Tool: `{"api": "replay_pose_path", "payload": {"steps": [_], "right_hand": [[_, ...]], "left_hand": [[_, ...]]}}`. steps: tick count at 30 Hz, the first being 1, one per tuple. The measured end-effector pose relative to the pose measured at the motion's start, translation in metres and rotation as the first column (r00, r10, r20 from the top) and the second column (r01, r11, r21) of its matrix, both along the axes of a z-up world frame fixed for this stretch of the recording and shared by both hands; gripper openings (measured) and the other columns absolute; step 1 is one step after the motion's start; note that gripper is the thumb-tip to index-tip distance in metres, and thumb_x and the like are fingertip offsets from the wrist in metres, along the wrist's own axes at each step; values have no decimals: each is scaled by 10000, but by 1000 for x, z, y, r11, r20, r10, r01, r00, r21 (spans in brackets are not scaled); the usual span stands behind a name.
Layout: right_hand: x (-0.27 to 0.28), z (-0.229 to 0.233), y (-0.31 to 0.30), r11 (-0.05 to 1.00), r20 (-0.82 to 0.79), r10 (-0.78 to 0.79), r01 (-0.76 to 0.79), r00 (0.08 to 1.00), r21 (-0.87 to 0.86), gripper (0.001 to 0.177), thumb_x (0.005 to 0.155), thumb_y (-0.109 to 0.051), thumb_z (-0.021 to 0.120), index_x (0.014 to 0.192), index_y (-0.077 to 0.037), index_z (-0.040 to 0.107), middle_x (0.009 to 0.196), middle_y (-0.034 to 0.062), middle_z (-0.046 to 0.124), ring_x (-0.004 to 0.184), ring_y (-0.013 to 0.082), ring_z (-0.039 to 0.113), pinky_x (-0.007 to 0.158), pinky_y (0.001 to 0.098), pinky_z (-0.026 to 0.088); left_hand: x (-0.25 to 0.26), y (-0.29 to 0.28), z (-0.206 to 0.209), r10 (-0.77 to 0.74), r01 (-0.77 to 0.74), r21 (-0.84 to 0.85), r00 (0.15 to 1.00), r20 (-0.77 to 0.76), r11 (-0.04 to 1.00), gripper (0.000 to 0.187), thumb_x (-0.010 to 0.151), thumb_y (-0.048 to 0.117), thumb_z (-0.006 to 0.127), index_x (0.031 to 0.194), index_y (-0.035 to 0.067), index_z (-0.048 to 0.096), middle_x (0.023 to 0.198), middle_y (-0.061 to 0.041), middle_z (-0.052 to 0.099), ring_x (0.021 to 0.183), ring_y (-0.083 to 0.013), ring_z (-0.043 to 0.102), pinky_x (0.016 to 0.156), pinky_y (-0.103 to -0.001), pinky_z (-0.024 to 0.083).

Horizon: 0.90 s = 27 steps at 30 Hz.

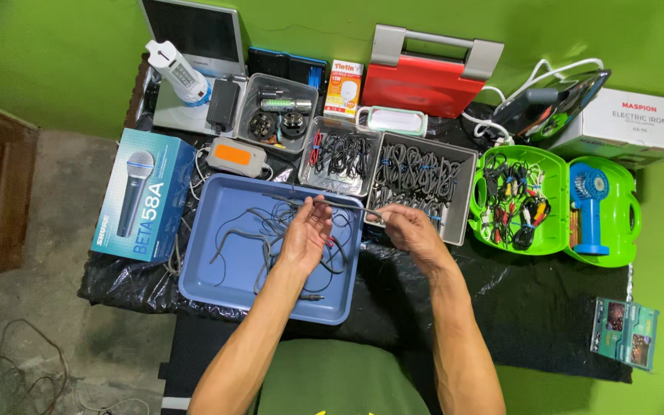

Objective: The person organizes tangled audio cables on a table, picking them up, untangling them, and placing them into a clear plastic container. The workspace includes various electronics and boxes.

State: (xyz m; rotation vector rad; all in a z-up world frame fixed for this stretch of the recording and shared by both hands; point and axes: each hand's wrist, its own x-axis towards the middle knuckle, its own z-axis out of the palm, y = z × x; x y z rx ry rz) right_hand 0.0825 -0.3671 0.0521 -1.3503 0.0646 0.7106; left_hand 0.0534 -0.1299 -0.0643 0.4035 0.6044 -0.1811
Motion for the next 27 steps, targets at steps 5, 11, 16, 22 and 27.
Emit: {"api": "replay_pose_path", "payload": {"steps": [5, 11, 16, 22, 27], "right_hand": [[0, 0, -16, 999, -1, -18, 18, 1000, -43, 237, 1006, -167, 585, 1053, 4, 742, 568, -123, 331, 484, 23, 248, 441, 230, 183], [-8, -6, -28, 998, -31, -62, 61, 998, -22, 245, 991, -167, 589, 1055, 13, 742, 588, -111, 363, 507, 31, 270, 457, 233, 203], [-19, -9, -30, 998, 8, -27, 28, 1000, -62, 250, 997, -174, 597, 1076, 2, 757, 607, -125, 350, 528, 18, 269, 474, 219, 204], [-34, -19, -20, 984, 57, 4, 6, 998, -177, 231, 996, -166, 603, 1091, -31, 764, 624, -111, 452, 534, 12, 310, 478, 211, 216], [-44, -19, 1, 976, 162, 18, 18, 987, -218, 210, 985, -157, 599, 1086, -38, 739, 919, -96, 719, 758, 6, 516, 699, 182, 439]], "left_hand": [[0, -9, 1, -1, 2, 21, 1000, -10, 1000, 266, 1007, 318, 641, 1129, 88, 697, 968, 27, 692, 911, -101, 683, 766, -243, 556], [4, -6, -4, -5, 7, 52, 999, -33, 999, 307, 1004, 361, 637, 1117, 85, 707, 941, 27, 659, 887, -94, 659, 754, -238, 547], [13, 0, -16, -34, 36, 57, 999, -29, 998, 324, 1015, 390, 613, 1121, 96, 700, 911, 28, 626, 825, -90, 613, 689, -236, 508], [30, 16, -22, -58, 60, 120, 998, -17, 991, 303, 1029, 367, 577, 1084, 89, 684, 872, 28, 598, 770, -81, 567, 649, -234, 472], [53, 30, -23, -60, 61, 136, 998, -11, 989, 291, 1033, 348, 591, 918, 82, 624, 825, -9, 578, 700, -103, 515, 616, -230, 434]]}}
